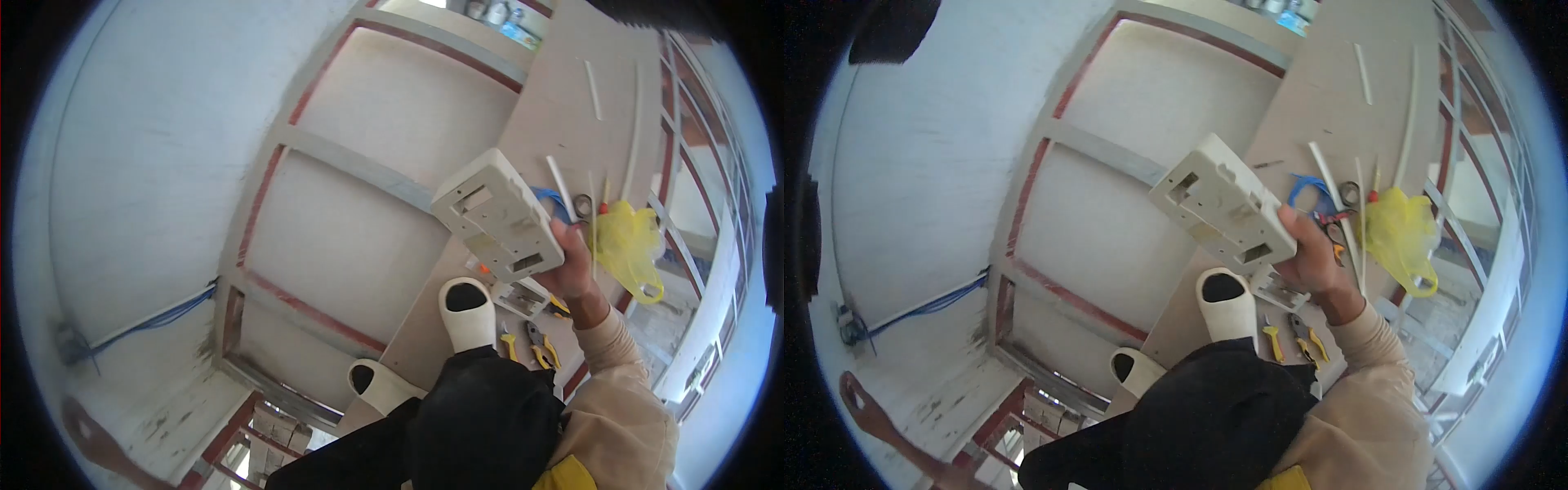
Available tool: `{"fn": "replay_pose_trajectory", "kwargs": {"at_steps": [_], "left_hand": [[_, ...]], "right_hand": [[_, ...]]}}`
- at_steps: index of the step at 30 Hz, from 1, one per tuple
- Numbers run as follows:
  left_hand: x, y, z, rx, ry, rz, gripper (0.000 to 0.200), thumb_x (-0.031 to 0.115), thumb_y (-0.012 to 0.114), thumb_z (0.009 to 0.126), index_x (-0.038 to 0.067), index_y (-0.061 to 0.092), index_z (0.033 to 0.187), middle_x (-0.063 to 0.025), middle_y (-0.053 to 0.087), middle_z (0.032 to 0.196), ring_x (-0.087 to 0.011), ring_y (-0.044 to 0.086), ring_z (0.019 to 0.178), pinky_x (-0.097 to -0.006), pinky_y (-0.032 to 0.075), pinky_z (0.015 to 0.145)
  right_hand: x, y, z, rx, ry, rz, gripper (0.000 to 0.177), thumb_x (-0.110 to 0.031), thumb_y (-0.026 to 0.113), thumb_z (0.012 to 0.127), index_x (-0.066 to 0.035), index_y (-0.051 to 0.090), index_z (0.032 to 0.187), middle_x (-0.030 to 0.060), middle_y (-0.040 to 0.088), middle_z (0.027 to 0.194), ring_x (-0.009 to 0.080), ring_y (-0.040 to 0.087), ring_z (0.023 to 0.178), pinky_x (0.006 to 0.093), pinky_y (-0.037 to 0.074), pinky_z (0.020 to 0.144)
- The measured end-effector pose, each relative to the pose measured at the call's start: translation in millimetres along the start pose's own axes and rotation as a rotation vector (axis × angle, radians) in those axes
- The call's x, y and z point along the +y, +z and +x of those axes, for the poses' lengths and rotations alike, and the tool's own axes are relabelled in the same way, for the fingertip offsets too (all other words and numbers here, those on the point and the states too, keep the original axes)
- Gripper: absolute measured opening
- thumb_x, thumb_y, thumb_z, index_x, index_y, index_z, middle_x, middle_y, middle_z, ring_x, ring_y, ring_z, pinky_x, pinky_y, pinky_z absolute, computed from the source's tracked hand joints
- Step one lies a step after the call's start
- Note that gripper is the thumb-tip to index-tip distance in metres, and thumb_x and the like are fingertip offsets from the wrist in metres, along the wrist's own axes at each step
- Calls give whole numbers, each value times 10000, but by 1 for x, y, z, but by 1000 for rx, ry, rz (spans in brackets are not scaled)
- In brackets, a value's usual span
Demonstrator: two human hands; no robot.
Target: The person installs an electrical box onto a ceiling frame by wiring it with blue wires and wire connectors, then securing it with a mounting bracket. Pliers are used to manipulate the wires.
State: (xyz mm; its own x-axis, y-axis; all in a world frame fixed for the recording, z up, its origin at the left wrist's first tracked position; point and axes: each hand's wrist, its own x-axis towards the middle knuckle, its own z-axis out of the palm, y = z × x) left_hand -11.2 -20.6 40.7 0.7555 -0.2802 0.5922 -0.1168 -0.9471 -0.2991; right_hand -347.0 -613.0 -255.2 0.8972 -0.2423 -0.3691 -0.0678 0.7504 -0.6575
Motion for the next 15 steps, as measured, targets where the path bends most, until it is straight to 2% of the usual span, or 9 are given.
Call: {"fn": "replay_pose_trajectory", "kwargs": {"at_steps": [2, 3, 5, 6, 7, 8, 9, 12, 15], "left_hand": [[93, 6, -43, -84, 220, -422, 413, 250, 665, 946, 32, 591, 1289, -118, 655, 1208, -247, 647, 1076, -385, 535, 913], [144, 4, -71, -295, 391, -663, 425, 236, 711, 906, 41, 603, 1268, -118, 650, 1217, -265, 644, 1086, -394, 534, 915], [231, 12, -123, -655, 610, -1096, 462, 209, 804, 828, 59, 626, 1226, -118, 641, 1234, -301, 640, 1104, -412, 533, 917], [263, 18, -135, -791, 496, -1342, 343, 186, 775, 856, 60, 653, 1150, -163, 612, 1252, -330, 607, 1158, -431, 500, 951], [280, 31, -159, -835, 383, -1550, 391, 231, 766, 869, 42, 639, 1186, -168, 590, 1276, -344, 580, 1184, -438, 480, 987], [292, 33, -169, -872, 336, -1557, 495, 292, 755, 880, 38, 593, 1273, -199, 561, 1283, -370, 541, 1211, -457, 437, 1037], [298, 36, -175, -887, 330, -1516, 675, 466, 692, 912, 37, 502, 1397, -241, 456, 1403, -390, 443, 1320, -486, 372, 1099], [298, 45, -179, -812, 197, -1537, 793, 556, 678, 891, -17, 473, 1400, -272, 377, 1436, -409, 381, 1349, -488, 349, 1113], [296, 49, -174, -921, 169, -1545, 876, 604, 670, 875, -51, 438, 1409, -278, 347, 1434, -405, 343, 1367, -496, 330, 1123]], "right_hand": [[10, 13, 5, -15, 57, -223, 678, -477, 530, 963, 18, 454, 1420, 166, 599, 1295, 276, 583, 1203, 423, 461, 1014], [13, 27, 9, -41, 82, -344, 682, -478, 545, 953, 18, 458, 1413, 155, 608, 1277, 262, 586, 1192, 410, 467, 1001], [29, 80, 17, -65, 127, -175, 657, -436, 576, 926, 29, 484, 1380, 123, 617, 1246, 208, 586, 1156, 355, 467, 972], [56, 65, 27, -213, 129, -204, 655, -420, 604, 918, 33, 485, 1376, 133, 599, 1254, 216, 579, 1152, 362, 457, 977], [75, 71, 30, -225, 131, -297, 685, -452, 622, 904, 38, 490, 1363, 138, 601, 1238, 231, 580, 1143, 370, 453, 978], [88, 81, 34, -217, 120, -394, 715, -484, 640, 889, 43, 496, 1351, 143, 603, 1222, 246, 582, 1134, 377, 449, 980], [101, 100, 37, -248, 153, -416, 740, -508, 651, 873, 46, 501, 1340, 147, 604, 1213, 252, 581, 1127, 383, 446, 978], [122, 136, 38, -294, 169, -538, 811, -573, 679, 828, 52, 508, 1317, 152, 603, 1192, 263, 576, 1104, 395, 438, 969], [118, 136, 48, -416, 206, -676, 886, -629, 704, 784, 41, 487, 1323, 140, 592, 1177, 260, 568, 1079, 392, 433, 948]]}}
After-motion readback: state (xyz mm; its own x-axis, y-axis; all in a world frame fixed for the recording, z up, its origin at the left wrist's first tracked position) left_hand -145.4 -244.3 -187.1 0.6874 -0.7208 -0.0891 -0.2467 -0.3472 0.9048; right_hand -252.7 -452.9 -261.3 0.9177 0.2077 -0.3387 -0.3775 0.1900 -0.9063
